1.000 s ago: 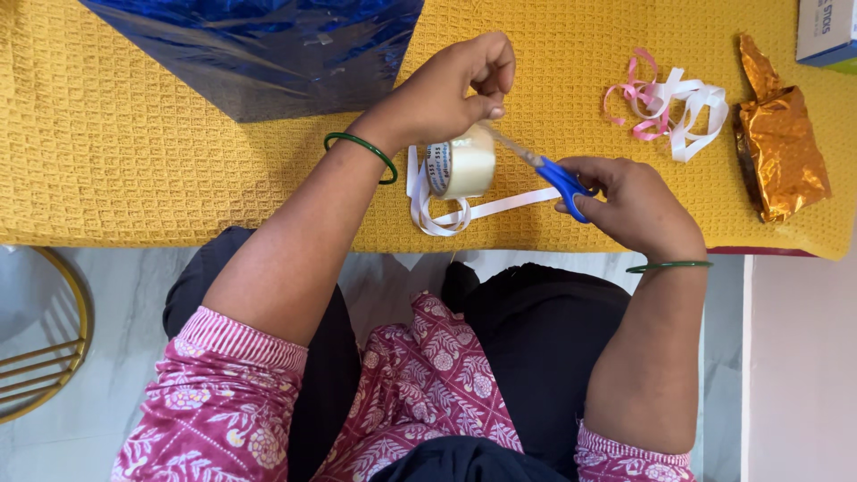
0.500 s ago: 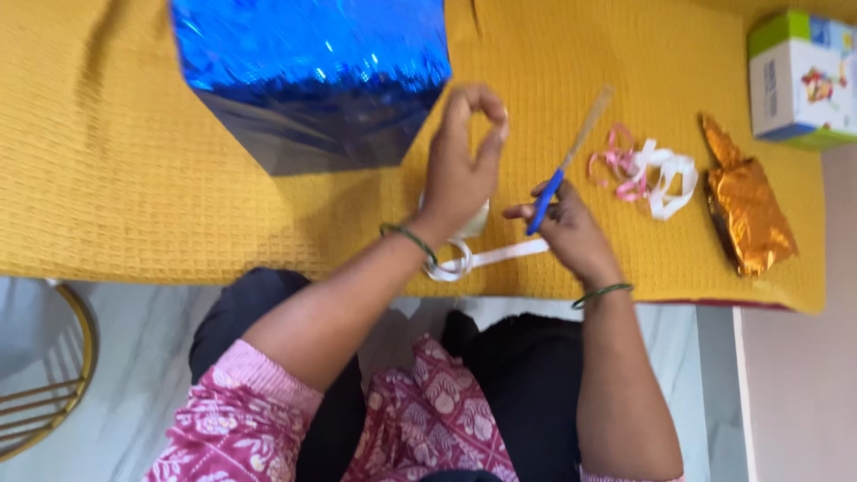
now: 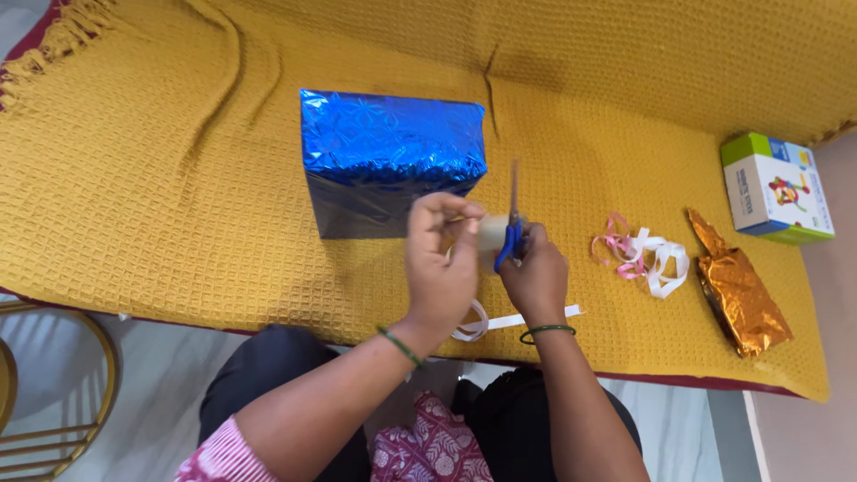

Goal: The person wraps a rectangular box with blue metallic paper, folds the edges, and secures the seams with clear tape. They use scissors to cut the tape and smooth the paper to complete the wrapping.

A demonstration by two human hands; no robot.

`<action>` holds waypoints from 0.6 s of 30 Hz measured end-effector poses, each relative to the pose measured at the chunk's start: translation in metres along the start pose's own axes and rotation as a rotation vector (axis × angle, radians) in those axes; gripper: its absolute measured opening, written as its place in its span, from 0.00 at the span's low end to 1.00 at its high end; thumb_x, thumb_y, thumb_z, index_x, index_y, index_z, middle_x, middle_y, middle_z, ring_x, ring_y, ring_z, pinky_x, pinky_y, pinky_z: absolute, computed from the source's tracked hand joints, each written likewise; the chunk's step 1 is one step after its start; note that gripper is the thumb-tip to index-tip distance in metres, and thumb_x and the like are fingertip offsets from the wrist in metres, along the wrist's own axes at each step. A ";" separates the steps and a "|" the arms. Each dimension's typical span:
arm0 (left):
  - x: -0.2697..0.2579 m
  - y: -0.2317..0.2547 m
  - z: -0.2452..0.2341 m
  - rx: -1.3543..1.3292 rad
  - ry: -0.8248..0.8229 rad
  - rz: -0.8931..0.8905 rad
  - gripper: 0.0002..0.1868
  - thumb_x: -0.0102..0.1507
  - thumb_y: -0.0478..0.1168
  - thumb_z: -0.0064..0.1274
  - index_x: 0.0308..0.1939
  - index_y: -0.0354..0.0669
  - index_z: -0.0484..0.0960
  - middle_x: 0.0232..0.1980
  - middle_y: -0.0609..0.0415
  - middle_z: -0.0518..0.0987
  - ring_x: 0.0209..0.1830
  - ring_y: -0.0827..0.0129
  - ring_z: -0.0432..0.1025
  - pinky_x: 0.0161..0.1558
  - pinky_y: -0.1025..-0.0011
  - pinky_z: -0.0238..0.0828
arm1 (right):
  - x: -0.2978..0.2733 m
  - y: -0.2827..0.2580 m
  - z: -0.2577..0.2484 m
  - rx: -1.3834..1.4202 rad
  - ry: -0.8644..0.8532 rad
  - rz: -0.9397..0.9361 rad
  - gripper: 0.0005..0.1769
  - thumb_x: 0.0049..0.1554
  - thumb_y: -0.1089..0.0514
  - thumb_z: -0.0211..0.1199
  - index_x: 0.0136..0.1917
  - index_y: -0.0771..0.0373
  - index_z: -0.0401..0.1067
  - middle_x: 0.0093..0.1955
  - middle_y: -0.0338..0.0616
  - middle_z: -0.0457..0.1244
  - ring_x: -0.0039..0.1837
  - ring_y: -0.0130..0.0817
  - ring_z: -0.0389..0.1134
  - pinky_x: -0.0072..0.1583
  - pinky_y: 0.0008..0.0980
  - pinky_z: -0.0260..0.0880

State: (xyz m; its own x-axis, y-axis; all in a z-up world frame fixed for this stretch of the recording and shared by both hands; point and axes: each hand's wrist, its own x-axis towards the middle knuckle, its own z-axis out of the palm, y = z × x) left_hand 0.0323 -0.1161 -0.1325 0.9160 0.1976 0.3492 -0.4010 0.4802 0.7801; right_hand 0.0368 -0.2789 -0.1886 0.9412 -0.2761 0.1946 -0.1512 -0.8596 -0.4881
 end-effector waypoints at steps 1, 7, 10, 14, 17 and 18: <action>0.001 0.004 -0.008 -0.071 0.023 -0.069 0.12 0.70 0.24 0.47 0.54 0.39 0.69 0.49 0.54 0.77 0.47 0.74 0.71 0.48 0.74 0.69 | 0.002 -0.006 -0.001 -0.107 -0.019 -0.009 0.21 0.49 0.52 0.71 0.54 0.61 0.71 0.40 0.53 0.71 0.43 0.49 0.73 0.47 0.46 0.72; 0.014 0.034 -0.052 -0.122 0.154 -0.114 0.13 0.69 0.23 0.46 0.53 0.40 0.69 0.48 0.54 0.78 0.49 0.74 0.75 0.55 0.75 0.74 | 0.000 -0.027 0.002 -0.210 -0.255 0.016 0.23 0.47 0.51 0.71 0.56 0.54 0.73 0.44 0.50 0.71 0.48 0.53 0.72 0.50 0.51 0.72; 0.020 0.054 -0.071 -0.127 0.207 -0.123 0.13 0.69 0.23 0.47 0.54 0.40 0.68 0.48 0.54 0.78 0.48 0.73 0.75 0.52 0.75 0.74 | -0.010 -0.027 -0.021 -0.288 -0.338 -0.002 0.22 0.48 0.51 0.70 0.56 0.53 0.73 0.46 0.48 0.72 0.50 0.52 0.73 0.52 0.50 0.72; 0.028 0.076 -0.088 -0.103 0.243 -0.106 0.14 0.69 0.23 0.47 0.54 0.41 0.68 0.49 0.53 0.78 0.47 0.71 0.77 0.47 0.74 0.73 | -0.012 -0.031 -0.052 -0.549 -0.546 0.100 0.23 0.50 0.49 0.69 0.58 0.51 0.72 0.46 0.44 0.73 0.51 0.47 0.74 0.54 0.48 0.73; 0.029 0.088 -0.092 -0.153 0.203 -0.106 0.14 0.70 0.24 0.45 0.57 0.41 0.68 0.51 0.52 0.78 0.47 0.71 0.78 0.46 0.75 0.72 | -0.010 -0.034 -0.051 -0.565 -0.612 0.069 0.26 0.49 0.48 0.70 0.60 0.49 0.70 0.47 0.43 0.73 0.52 0.47 0.74 0.54 0.48 0.73; 0.028 0.092 -0.092 -0.163 0.177 -0.105 0.16 0.70 0.24 0.45 0.59 0.41 0.67 0.52 0.51 0.79 0.45 0.71 0.78 0.44 0.75 0.71 | -0.008 -0.034 -0.045 -0.586 -0.615 0.064 0.25 0.50 0.48 0.69 0.60 0.48 0.70 0.47 0.45 0.73 0.52 0.48 0.74 0.55 0.48 0.73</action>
State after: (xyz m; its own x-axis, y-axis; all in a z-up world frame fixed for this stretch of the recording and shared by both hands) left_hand 0.0225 0.0121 -0.0985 0.9464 0.2790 0.1631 -0.3092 0.6348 0.7082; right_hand 0.0211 -0.2668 -0.1351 0.8967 -0.1946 -0.3977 -0.1817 -0.9808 0.0702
